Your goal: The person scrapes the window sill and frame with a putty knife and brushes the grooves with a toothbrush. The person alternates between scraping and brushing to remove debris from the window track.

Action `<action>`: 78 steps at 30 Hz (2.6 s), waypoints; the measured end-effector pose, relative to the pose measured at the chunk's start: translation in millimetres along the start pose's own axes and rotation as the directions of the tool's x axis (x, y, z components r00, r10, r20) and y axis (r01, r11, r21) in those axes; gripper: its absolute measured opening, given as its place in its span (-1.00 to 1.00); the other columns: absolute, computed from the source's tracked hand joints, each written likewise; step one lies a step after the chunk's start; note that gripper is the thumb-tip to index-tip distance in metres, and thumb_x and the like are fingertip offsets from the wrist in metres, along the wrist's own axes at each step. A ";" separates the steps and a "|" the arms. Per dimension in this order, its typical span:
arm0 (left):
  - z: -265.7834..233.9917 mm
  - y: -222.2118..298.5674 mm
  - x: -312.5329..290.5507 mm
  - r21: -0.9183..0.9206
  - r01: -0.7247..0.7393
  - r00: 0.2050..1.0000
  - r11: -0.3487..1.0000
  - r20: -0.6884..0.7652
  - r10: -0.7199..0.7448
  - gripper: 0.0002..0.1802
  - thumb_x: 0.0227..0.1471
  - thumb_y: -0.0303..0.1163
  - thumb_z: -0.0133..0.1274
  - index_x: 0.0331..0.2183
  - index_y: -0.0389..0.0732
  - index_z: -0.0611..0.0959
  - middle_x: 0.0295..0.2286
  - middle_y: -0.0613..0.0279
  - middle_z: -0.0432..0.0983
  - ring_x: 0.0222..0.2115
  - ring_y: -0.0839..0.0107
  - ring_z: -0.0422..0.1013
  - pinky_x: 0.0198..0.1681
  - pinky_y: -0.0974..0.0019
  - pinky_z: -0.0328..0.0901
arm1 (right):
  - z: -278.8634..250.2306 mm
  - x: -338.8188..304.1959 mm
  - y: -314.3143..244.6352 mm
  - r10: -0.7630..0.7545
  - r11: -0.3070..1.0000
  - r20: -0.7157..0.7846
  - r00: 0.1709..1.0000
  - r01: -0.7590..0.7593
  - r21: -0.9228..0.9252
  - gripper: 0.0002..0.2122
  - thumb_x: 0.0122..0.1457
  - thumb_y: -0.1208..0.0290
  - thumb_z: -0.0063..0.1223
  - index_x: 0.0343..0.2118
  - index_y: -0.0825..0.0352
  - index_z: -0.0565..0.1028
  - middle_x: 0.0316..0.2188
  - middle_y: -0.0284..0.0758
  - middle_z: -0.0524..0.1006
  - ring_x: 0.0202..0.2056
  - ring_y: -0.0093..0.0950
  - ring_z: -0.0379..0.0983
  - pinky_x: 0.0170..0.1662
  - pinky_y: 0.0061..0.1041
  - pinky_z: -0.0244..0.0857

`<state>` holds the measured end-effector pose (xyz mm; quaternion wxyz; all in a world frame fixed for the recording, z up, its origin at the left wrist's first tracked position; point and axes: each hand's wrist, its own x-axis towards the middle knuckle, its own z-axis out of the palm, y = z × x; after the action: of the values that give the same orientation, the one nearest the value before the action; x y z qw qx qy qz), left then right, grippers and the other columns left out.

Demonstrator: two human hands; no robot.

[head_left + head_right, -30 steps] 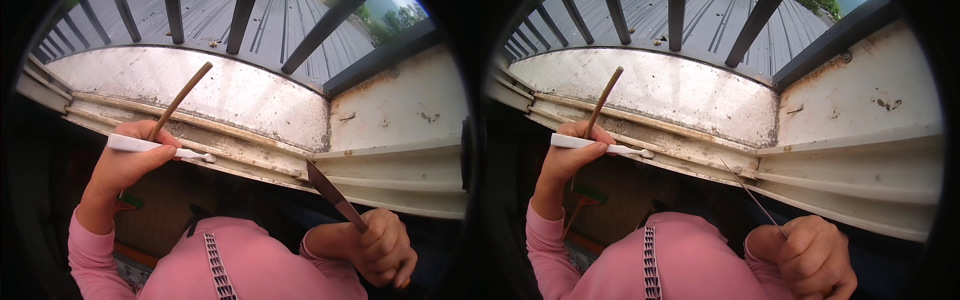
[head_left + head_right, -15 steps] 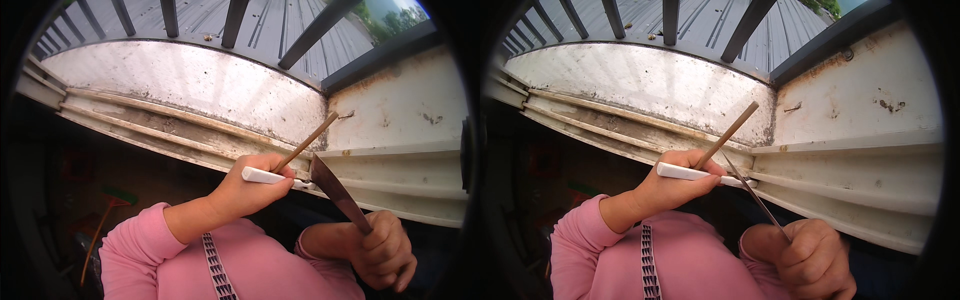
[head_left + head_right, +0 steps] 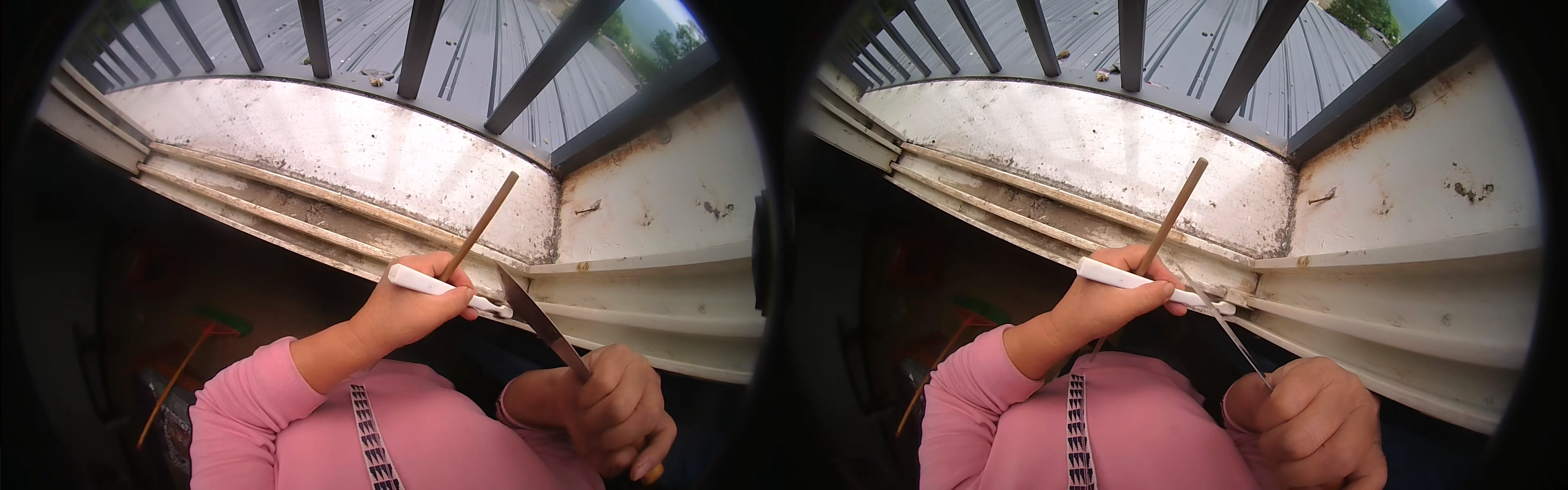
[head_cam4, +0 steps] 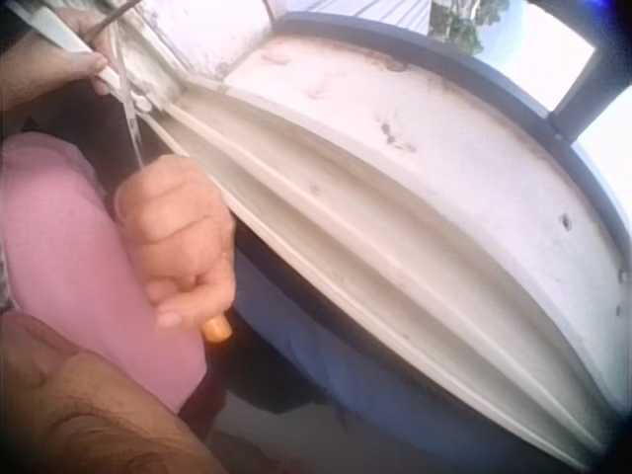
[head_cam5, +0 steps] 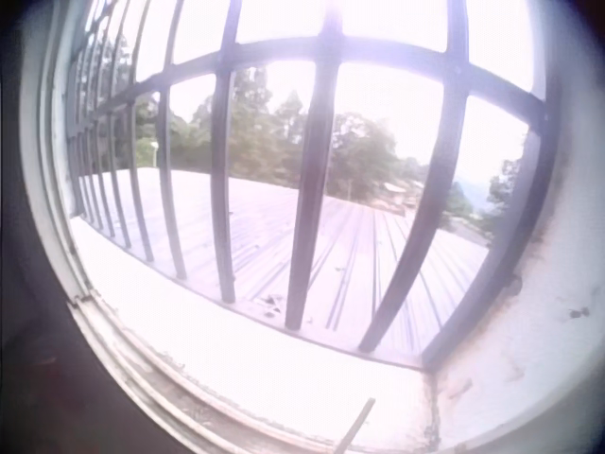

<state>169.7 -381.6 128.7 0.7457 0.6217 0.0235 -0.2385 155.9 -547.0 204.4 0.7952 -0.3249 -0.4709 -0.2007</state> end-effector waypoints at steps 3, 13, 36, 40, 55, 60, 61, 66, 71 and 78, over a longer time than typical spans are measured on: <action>-25.6 -4.3 -4.6 0.113 -0.054 0.997 0.992 -0.056 0.060 -0.89 -0.08 -0.50 0.02 -0.45 -0.36 0.55 -0.52 0.13 0.55 -0.46 0.49 0.48 -0.37 0.52 0.30 | -2.6 0.2 -2.4 0.026 0.999 0.031 0.999 -0.025 -0.042 -0.88 -0.13 0.59 0.03 -0.49 0.22 0.47 -0.81 -0.51 0.28 -0.87 -0.73 0.04 -0.76 -0.71 -0.18; -39.4 12.5 -51.6 -0.088 -0.502 0.856 0.860 -0.190 0.480 -0.87 -0.03 -0.56 -0.05 -0.37 -0.40 0.52 -0.40 0.04 0.49 -0.39 0.39 0.46 -0.26 0.41 0.33 | -5.8 -3.9 -1.7 0.019 0.995 0.049 0.999 -0.014 -0.098 -0.86 -0.09 0.60 0.02 -0.45 0.20 0.46 -0.81 -0.50 0.28 -0.87 -0.70 0.06 -0.75 -0.71 -0.13; -126.3 -86.9 -169.3 -0.131 -0.515 0.668 0.847 -0.680 0.301 -0.87 0.00 -0.49 -0.09 -0.38 -0.36 0.46 -0.38 -0.03 0.46 -0.42 0.31 0.52 -0.84 0.68 0.12 | -18.4 -80.6 -52.6 -0.085 0.932 -0.706 0.703 -0.195 -0.307 -0.87 0.19 0.39 -0.15 -0.22 0.24 0.34 -0.67 -0.52 0.12 -0.69 -0.68 0.00 -0.55 -0.66 -0.03; -124.1 -94.1 -185.1 -0.183 -0.497 0.679 0.848 -0.690 0.249 -0.90 -0.03 -0.53 -0.13 -0.41 -0.35 0.46 -0.38 -0.03 0.45 -0.46 0.28 0.53 -0.83 0.66 0.14 | -28.1 -106.4 -50.6 -0.126 0.947 -0.751 0.648 -0.147 -0.286 -0.88 0.18 0.39 -0.12 -0.23 0.22 0.33 -0.68 -0.54 0.12 -0.68 -0.70 0.01 -0.55 -0.67 -0.02; -155.1 -108.6 -263.8 -0.040 -0.504 0.635 0.863 -0.694 0.339 -0.93 -0.04 -0.54 -0.10 -0.43 -0.35 0.45 -0.38 -0.04 0.41 -0.46 0.28 0.52 -0.84 0.67 0.08 | -26.1 -122.7 -24.8 -0.251 0.895 -0.813 0.526 -0.194 -0.402 -0.92 0.14 0.41 -0.05 -0.34 0.22 0.34 -0.74 -0.56 0.08 -0.74 -0.71 -0.06 -0.65 -0.66 -0.13; -159.6 -119.9 -269.9 -0.051 -0.483 0.630 0.874 -0.713 0.306 -0.92 -0.02 -0.53 -0.10 -0.42 -0.35 0.45 -0.37 -0.01 0.41 -0.46 0.31 0.52 -0.83 0.65 0.12 | 18.3 -118.0 29.0 -0.009 0.963 -0.821 0.572 -0.217 -0.162 -0.92 0.14 0.43 -0.06 -0.30 0.20 0.37 -0.74 -0.54 0.11 -0.73 -0.68 -0.05 -0.65 -0.68 -0.12; -159.8 -122.3 -274.6 -0.053 -0.495 0.622 0.867 -0.718 0.311 -0.91 -0.01 -0.52 -0.10 -0.41 -0.34 0.45 -0.36 -0.01 0.41 -0.47 0.32 0.52 -0.81 0.65 0.14 | 15.3 -112.2 24.6 -0.083 0.958 -0.816 0.572 -0.179 -0.223 -0.92 0.14 0.43 -0.06 -0.30 0.21 0.36 -0.74 -0.54 0.10 -0.73 -0.69 -0.07 -0.65 -0.68 -0.13; -175.7 -140.5 -283.8 -0.063 -0.474 0.571 0.878 -0.781 0.253 -0.91 0.00 -0.51 -0.11 -0.41 -0.34 0.44 -0.36 0.00 0.41 -0.47 0.33 0.52 -0.80 0.65 0.15 | -5.6 -95.1 0.7 -0.299 0.893 -0.795 0.528 -0.139 -0.428 -0.89 0.14 0.44 -0.07 -0.28 0.25 0.29 -0.74 -0.55 0.05 -0.72 -0.71 -0.08 -0.61 -0.69 -0.13; -163.9 -133.0 -273.3 -0.078 -0.458 0.613 0.885 -0.749 0.251 -0.91 -0.01 -0.52 -0.11 -0.41 -0.35 0.44 -0.35 0.00 0.41 -0.47 0.32 0.52 -0.81 0.66 0.12 | -10.7 -98.5 -1.9 -0.245 0.918 -0.835 0.493 -0.160 -0.363 -0.84 0.13 0.42 -0.03 -0.24 0.25 0.31 -0.73 -0.55 0.07 -0.70 -0.70 -0.06 -0.58 -0.67 -0.09; -154.6 -118.7 -258.9 -0.039 -0.466 0.654 0.884 -0.688 0.315 -0.93 -0.04 -0.55 -0.11 -0.43 -0.34 0.45 -0.36 -0.02 0.42 -0.47 0.30 0.52 -0.82 0.67 0.08 | 26.3 -105.7 5.6 -0.189 0.945 -0.790 0.583 -0.112 -0.309 -0.79 0.12 0.43 -0.01 -0.17 0.22 0.32 -0.70 -0.54 0.10 -0.67 -0.68 0.01 -0.54 -0.65 -0.02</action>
<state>-64.7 -165.4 71.0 0.7829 0.5718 0.1773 0.1694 92.9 -523.1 118.7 0.8519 -0.3134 -0.0230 -0.4190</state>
